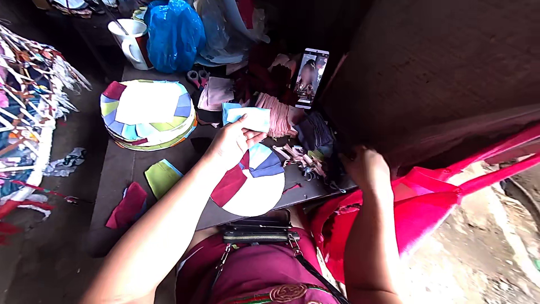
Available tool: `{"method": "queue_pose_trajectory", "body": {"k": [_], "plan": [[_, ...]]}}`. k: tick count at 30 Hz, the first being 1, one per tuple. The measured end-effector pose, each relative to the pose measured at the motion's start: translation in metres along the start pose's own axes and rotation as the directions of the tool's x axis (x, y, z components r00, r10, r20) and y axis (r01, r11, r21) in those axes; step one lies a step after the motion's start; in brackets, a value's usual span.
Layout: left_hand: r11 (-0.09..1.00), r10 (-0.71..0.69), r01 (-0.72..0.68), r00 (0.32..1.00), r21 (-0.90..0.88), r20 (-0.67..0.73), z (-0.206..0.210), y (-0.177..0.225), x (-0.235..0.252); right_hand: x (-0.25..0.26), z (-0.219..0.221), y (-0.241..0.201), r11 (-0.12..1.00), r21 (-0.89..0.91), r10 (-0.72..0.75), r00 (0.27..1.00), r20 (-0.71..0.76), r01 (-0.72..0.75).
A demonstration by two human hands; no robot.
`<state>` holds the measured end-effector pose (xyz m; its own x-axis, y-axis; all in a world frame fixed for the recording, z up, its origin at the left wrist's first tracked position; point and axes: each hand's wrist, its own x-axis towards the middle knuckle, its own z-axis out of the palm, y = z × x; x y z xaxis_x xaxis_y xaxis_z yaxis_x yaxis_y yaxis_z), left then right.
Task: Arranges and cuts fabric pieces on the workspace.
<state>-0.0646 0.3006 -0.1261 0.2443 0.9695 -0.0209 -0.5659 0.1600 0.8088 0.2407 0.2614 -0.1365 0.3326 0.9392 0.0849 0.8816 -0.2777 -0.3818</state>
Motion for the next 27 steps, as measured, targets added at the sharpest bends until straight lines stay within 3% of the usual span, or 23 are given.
{"method": "queue_pose_trajectory", "body": {"k": [5, 10, 13, 17, 22, 27], "plan": [[0.995, -0.021, 0.026, 0.998, 0.096, -0.053, 0.007, 0.000, -0.002, 0.001, 0.001, 0.015, 0.992, -0.117, -0.038, 0.990, 0.134, 0.054], [0.969, 0.047, -0.043, 0.999, 0.243, -0.009, 0.003, -0.006, 0.000, 0.010, -0.013, 0.015, 0.963, -0.250, -0.013, 0.943, 0.332, 0.101], [0.949, 0.062, -0.026, 0.992, 0.314, -0.105, 0.009, -0.003, -0.005, 0.015, -0.018, 0.018, 0.975, -0.207, -0.009, 0.954, 0.299, 0.074], [0.975, -0.055, 0.084, 0.989, 0.207, -0.140, 0.011, 0.007, -0.009, 0.013, -0.019, 0.023, 0.990, -0.141, 0.027, 0.974, 0.223, 0.005], [0.985, -0.078, 0.105, 0.978, 0.135, -0.194, 0.013, 0.010, -0.009, 0.004, -0.024, 0.018, 0.961, -0.272, 0.048, 0.945, 0.324, 0.045], [0.991, -0.079, 0.096, 0.983, 0.098, -0.164, 0.016, 0.011, -0.010, 0.012, -0.023, 0.031, 0.977, -0.211, 0.047, 0.959, 0.281, 0.014]]}}
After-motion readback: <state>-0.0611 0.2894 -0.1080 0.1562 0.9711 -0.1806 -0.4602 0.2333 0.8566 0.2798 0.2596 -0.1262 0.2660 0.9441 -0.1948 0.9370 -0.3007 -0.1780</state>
